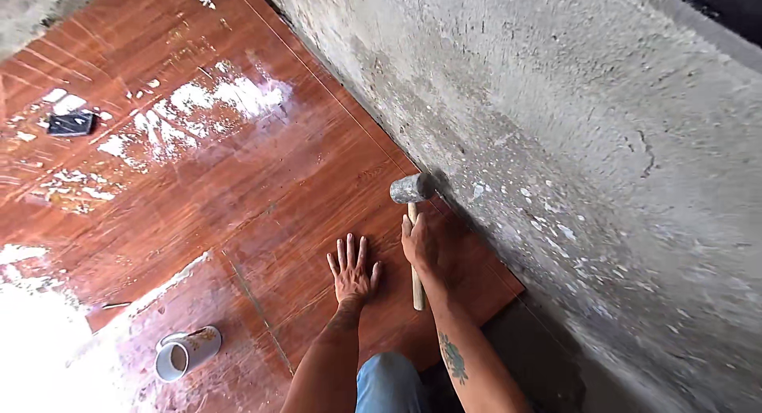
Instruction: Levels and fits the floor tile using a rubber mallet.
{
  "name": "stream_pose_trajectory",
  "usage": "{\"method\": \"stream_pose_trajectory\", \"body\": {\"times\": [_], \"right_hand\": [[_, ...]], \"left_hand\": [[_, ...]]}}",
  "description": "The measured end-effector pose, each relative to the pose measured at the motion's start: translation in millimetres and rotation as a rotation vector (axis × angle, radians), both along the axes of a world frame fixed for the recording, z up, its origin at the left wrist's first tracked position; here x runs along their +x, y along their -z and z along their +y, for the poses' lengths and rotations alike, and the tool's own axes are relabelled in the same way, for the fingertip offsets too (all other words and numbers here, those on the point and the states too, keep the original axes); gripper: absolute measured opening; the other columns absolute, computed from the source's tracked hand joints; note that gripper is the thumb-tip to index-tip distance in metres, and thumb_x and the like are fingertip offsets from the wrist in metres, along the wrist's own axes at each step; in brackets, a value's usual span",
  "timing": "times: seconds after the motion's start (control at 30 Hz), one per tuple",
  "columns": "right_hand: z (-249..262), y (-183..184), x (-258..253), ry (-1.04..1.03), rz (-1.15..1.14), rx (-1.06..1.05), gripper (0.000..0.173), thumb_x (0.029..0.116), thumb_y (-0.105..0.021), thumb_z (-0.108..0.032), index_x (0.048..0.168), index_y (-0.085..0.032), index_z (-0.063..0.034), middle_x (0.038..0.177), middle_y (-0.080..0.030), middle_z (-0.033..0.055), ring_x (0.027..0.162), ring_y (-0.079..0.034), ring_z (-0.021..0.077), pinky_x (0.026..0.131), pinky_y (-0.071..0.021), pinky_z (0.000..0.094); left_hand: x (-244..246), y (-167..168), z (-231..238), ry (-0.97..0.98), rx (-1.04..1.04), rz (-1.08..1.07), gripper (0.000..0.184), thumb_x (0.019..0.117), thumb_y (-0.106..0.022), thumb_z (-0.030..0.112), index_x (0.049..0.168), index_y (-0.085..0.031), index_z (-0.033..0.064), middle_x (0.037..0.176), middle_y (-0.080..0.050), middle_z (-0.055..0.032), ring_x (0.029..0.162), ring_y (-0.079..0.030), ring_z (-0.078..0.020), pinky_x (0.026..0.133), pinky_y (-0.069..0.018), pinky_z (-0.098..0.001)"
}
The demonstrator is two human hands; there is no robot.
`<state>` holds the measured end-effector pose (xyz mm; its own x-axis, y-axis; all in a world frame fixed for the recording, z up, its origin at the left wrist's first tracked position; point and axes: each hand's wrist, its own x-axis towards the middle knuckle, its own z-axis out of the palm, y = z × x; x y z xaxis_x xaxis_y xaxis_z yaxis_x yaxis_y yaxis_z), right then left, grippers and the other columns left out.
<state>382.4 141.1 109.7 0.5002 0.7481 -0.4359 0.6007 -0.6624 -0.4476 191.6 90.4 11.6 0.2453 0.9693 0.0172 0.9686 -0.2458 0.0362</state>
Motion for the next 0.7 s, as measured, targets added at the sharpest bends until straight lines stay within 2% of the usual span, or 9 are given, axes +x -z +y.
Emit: {"method": "stream_pose_trajectory", "body": {"times": [0.13, 0.23, 0.33, 0.43, 0.5, 0.6, 0.7], "right_hand": [[22.6, -4.3, -0.1, -0.029, 0.058, -0.031, 0.044, 0.1091, -0.044, -0.043, 0.125, -0.058, -0.0048, 0.109, -0.071, 0.0178, 0.106, -0.07, 0.0327, 0.089, -0.0557, 0.0506], [31.2, -0.8, -3.3, -0.035, 0.023, 0.041, 0.044, 0.1088, -0.044, -0.044, 0.122, -0.059, -0.0054, 0.101, -0.071, 0.0161, 0.098, -0.072, 0.0312, 0.084, -0.0571, 0.0487], [44.3, 1.8, -1.2, -0.085, 0.047, -0.001, 0.044, 0.1084, -0.045, -0.043, 0.124, -0.059, -0.0046, 0.107, -0.071, 0.0175, 0.104, -0.07, 0.0323, 0.089, -0.0559, 0.0507], [59.2, -2.9, -3.1, -0.08, 0.033, 0.026, 0.043, 0.1083, -0.046, -0.045, 0.122, -0.059, -0.0058, 0.103, -0.071, 0.0167, 0.101, -0.071, 0.0325, 0.084, -0.0569, 0.0511], [66.4, 6.6, -8.6, -0.104, 0.016, 0.053, 0.044, 0.1084, -0.044, -0.045, 0.124, -0.058, -0.0062, 0.1, -0.072, 0.0155, 0.098, -0.072, 0.0314, 0.083, -0.0574, 0.0496], [87.2, 1.2, -9.1, -0.18, 0.049, 0.013, 0.044, 0.1083, -0.046, -0.043, 0.126, -0.058, -0.0047, 0.106, -0.071, 0.0186, 0.103, -0.071, 0.0347, 0.086, -0.0564, 0.0534], [101.5, 4.6, -13.0, -0.194, 0.014, 0.074, 0.044, 0.1082, -0.045, -0.045, 0.123, -0.058, -0.006, 0.101, -0.071, 0.0173, 0.097, -0.072, 0.0341, 0.081, -0.0577, 0.053]], "left_hand": [[-1.2, -0.2, 0.2, -0.008, 0.001, -0.013, 0.077, 0.0957, -0.022, 0.072, 0.161, -0.034, 0.0335, 0.169, -0.028, -0.0066, 0.156, -0.025, -0.0354, 0.12, -0.0165, -0.0682], [-0.5, 2.3, 1.8, -0.004, 0.026, -0.026, 0.077, 0.0955, -0.024, 0.072, 0.16, -0.036, 0.0324, 0.168, -0.031, -0.0079, 0.155, -0.028, -0.0361, 0.12, -0.0179, -0.0688], [-1.3, 3.9, 0.4, -0.009, 0.017, -0.021, 0.077, 0.0955, -0.025, 0.072, 0.161, -0.035, 0.033, 0.169, -0.029, -0.007, 0.155, -0.026, -0.0346, 0.121, -0.016, -0.0683], [-0.4, 5.8, 1.1, -0.009, 0.03, -0.022, 0.077, 0.095, -0.026, 0.073, 0.16, -0.035, 0.0338, 0.169, -0.03, -0.0068, 0.155, -0.027, -0.0344, 0.121, -0.0161, -0.0677], [-0.1, 4.6, 2.2, -0.01, 0.027, -0.019, 0.077, 0.095, -0.026, 0.073, 0.16, -0.036, 0.0336, 0.169, -0.029, -0.0068, 0.155, -0.026, -0.0345, 0.121, -0.0158, -0.0678], [-1.3, 4.1, 0.9, -0.01, 0.024, -0.037, 0.077, 0.095, -0.026, 0.073, 0.16, -0.036, 0.0328, 0.168, -0.031, -0.0076, 0.155, -0.026, -0.0345, 0.121, -0.0152, -0.0679], [0.2, 3.4, 1.2, -0.014, 0.013, -0.039, 0.077, 0.095, -0.025, 0.073, 0.16, -0.035, 0.0335, 0.168, -0.031, -0.0068, 0.156, -0.026, -0.0337, 0.121, -0.0158, -0.067]]}}
